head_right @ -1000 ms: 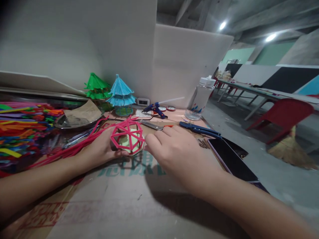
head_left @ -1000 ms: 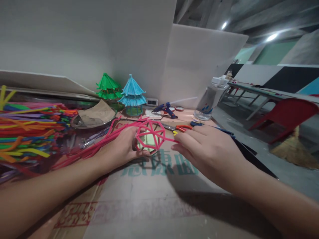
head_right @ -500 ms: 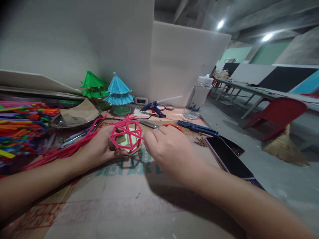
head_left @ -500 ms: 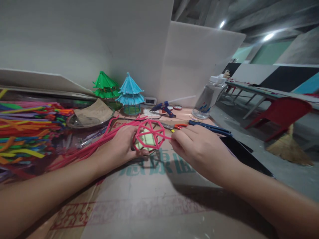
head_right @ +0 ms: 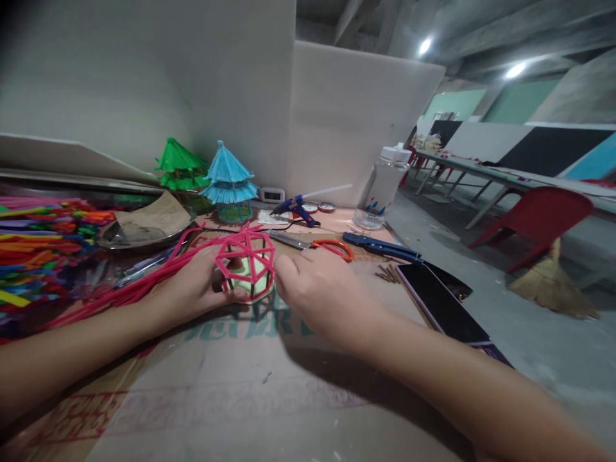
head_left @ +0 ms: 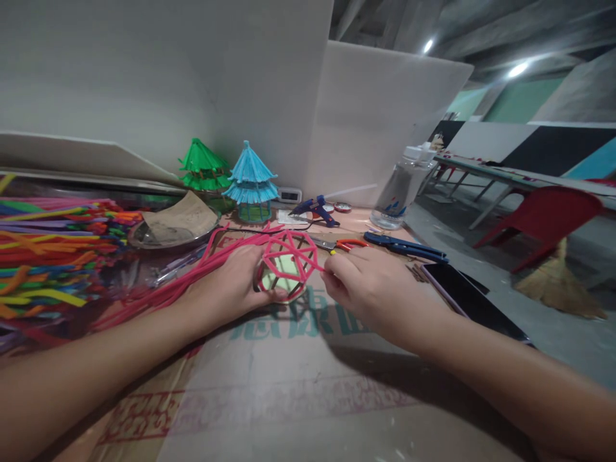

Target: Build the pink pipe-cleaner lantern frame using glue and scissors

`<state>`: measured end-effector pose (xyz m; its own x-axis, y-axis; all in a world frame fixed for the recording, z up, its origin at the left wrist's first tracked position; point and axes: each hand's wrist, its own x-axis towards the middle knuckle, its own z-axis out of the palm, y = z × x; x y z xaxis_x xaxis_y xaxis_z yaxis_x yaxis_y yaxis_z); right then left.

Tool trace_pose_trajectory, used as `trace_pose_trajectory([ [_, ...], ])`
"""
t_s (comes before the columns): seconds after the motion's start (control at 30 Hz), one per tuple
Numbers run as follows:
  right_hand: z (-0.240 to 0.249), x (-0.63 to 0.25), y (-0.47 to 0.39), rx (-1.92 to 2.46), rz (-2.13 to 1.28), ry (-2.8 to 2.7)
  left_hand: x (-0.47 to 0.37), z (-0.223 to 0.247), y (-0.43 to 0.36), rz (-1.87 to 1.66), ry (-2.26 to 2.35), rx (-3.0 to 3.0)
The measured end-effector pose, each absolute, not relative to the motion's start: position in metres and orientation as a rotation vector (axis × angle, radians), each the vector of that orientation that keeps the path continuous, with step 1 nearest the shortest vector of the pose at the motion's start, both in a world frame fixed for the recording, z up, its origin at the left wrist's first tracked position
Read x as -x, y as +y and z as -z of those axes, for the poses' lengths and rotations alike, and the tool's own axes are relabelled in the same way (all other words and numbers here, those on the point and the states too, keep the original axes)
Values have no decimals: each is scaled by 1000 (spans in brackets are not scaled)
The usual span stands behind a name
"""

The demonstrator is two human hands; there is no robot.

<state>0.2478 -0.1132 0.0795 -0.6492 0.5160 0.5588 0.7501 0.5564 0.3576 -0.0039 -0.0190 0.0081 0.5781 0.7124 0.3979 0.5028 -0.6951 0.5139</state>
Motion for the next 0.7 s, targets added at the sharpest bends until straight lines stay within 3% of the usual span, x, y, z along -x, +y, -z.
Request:
trace_pose_trajectory([
  [0.7, -68, -250, -102, 1039, 741, -2362, 0, -11, -22, -869, 972, -2439],
])
